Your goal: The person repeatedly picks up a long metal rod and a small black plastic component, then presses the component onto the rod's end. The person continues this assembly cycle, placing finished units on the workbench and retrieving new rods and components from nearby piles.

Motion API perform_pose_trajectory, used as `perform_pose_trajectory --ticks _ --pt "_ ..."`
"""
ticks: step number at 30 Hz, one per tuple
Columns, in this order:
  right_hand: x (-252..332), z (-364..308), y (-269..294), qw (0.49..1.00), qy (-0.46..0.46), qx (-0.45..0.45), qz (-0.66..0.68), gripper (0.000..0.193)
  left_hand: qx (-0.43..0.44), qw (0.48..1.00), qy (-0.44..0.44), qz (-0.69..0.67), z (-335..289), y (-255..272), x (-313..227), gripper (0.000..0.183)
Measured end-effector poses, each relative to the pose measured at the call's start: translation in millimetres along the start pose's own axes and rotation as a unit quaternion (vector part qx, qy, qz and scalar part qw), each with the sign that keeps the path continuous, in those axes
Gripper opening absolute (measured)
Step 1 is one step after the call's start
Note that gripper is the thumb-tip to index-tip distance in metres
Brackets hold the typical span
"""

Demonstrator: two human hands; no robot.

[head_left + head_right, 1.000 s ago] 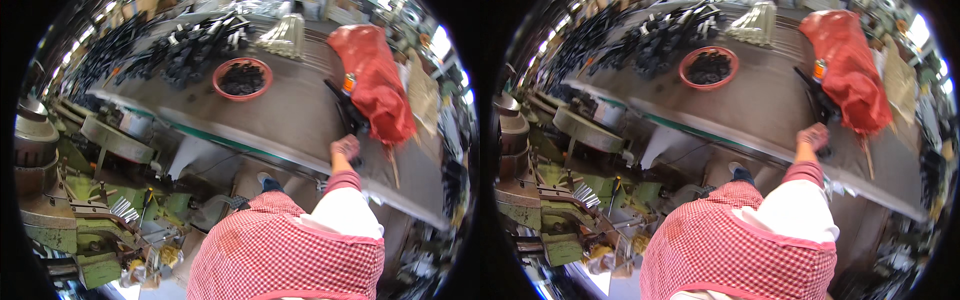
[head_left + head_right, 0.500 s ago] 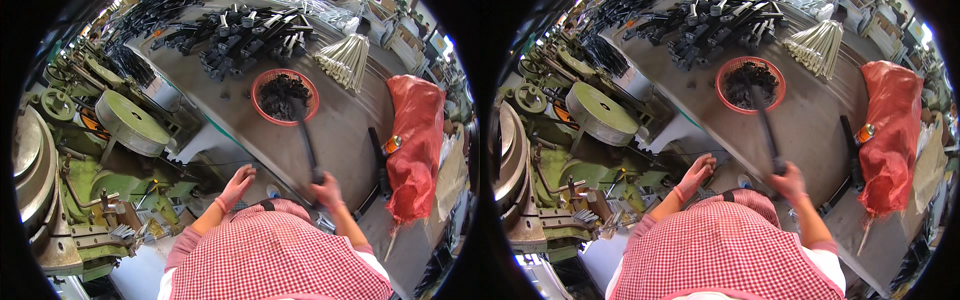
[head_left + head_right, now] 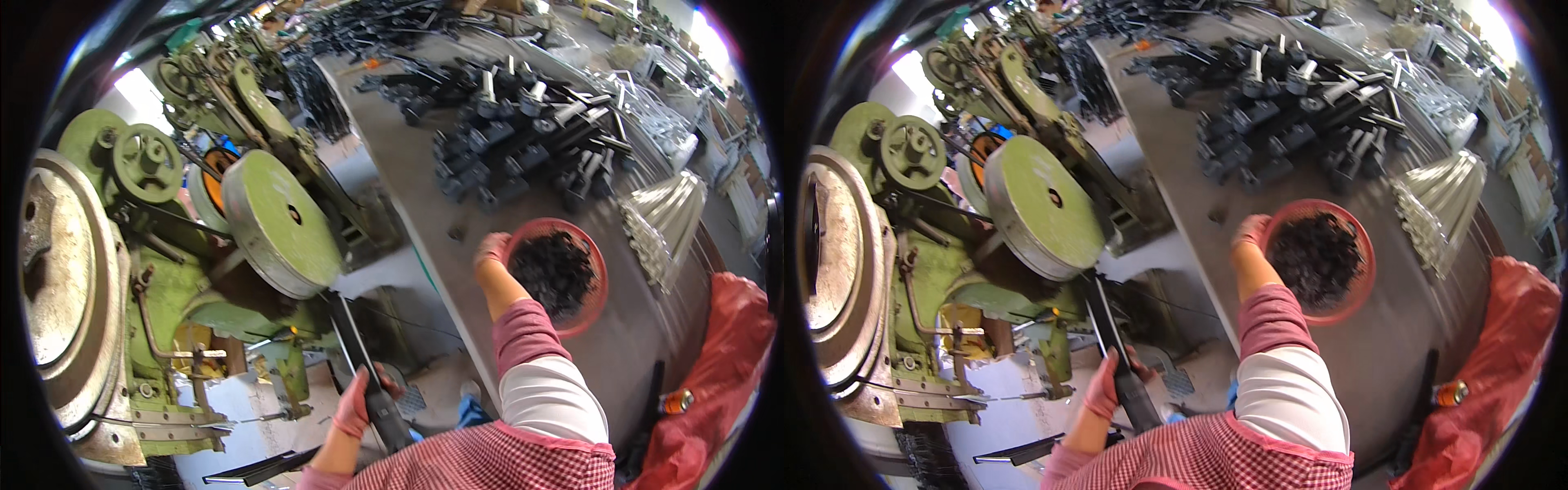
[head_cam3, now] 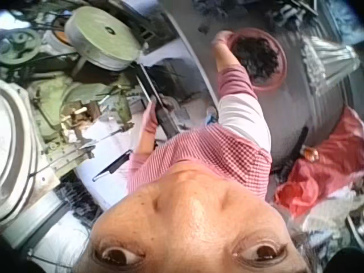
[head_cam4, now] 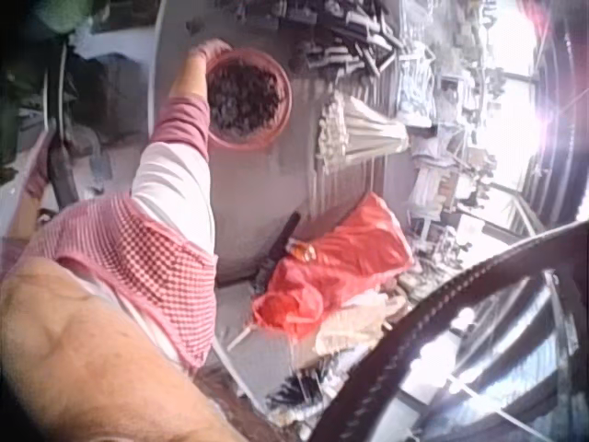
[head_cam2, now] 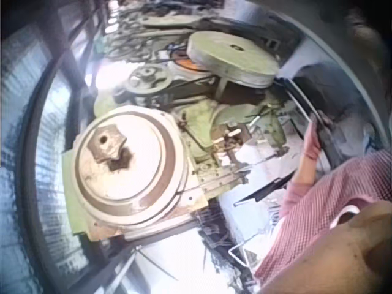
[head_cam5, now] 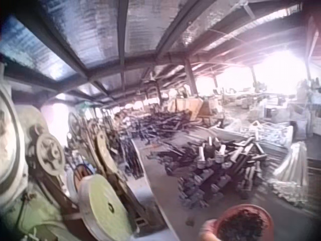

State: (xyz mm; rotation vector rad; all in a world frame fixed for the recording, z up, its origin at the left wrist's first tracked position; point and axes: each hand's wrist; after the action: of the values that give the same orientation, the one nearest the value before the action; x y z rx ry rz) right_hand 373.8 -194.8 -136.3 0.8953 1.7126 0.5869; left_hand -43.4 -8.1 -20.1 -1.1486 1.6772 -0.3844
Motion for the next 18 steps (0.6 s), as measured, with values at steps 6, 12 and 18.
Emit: perform_pose_trajectory --ticks 6,12,18 --pt "15 -18 -4 0.997 0.055 0.043 0.041 0.033 -0.108 0.992 0.067 -0.019 -15 6 -13 0.042" --pt "1 -144 -4 0.879 0.134 -0.061 0.454 0.025 0.073 0.997 -0.019 0.023 -10 -27 -37 0.048" --pt "-60 -295 34 0.471 0.335 0.318 0.752 0.019 0.104 0.991 -0.075 0.024 -19 -47 -62 0.062"
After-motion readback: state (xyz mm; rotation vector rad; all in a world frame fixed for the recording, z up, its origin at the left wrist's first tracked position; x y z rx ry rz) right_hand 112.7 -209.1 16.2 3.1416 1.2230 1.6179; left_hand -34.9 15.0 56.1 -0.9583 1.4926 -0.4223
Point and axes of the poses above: each hand's wrist, its own z-axis towards the middle knuckle, its own y-axis out of the back of the hand, x = y × z, and after that the axes turned 14 degrees about -y, right-handed
